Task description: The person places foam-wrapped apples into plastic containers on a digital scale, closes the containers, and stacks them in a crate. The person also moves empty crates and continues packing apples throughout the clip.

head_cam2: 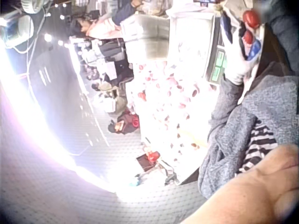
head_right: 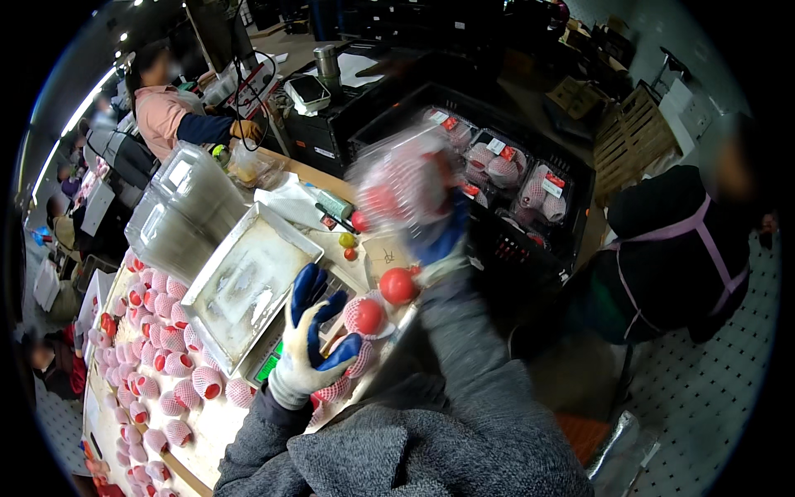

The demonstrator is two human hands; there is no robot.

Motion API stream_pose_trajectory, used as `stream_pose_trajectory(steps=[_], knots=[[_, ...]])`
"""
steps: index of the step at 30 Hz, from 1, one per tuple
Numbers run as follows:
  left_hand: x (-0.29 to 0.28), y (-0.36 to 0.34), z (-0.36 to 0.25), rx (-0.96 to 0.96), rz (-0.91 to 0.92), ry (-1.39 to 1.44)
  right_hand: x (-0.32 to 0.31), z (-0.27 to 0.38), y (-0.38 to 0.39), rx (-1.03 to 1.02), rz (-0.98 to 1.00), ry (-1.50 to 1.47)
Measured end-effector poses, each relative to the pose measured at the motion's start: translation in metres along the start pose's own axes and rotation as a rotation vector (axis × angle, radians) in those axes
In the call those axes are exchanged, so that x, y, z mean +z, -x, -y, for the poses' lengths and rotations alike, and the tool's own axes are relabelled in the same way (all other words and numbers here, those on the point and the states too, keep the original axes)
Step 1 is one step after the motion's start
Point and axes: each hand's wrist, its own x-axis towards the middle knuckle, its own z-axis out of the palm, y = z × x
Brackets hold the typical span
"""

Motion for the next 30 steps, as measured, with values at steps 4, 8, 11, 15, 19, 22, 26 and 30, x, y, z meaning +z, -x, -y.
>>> stream_pose_trajectory(steps=[4,8,11,15,19,22,26,30], knots=[[-0.011,0.018,0.008,-0.220,-0.149,0.061,-0.110,-0.045,-0.060,0.850,-0.226,-0.903],[-0.013,0.054,0.013,-0.480,-0.303,0.104,-0.175,-0.138,-0.094,1.098,-0.301,-0.705],[-0.009,0.080,0.013,-0.632,-0.423,0.110,-0.198,-0.221,-0.080,0.937,0.060,-0.024],[-0.012,0.119,0.005,-0.747,-0.484,-0.112,-0.206,-0.235,-0.096,0.740,0.580,1.313],[-0.027,0.175,-0.003,-0.738,-0.480,-0.517,-0.120,-0.148,-0.154,0.551,0.377,1.507],[-0.021,0.224,-0.003,-0.921,-0.795,-0.284,0.013,-0.088,-0.181,0.168,0.521,1.155],[-0.001,0.291,0.005,-1.037,-0.973,-0.375,0.194,-0.040,-0.141,-0.228,0.779,0.331],[0.028,0.327,0.016,-1.451,-0.846,-0.583,0.357,-0.013,-0.100,-0.548,0.983,0.412]])
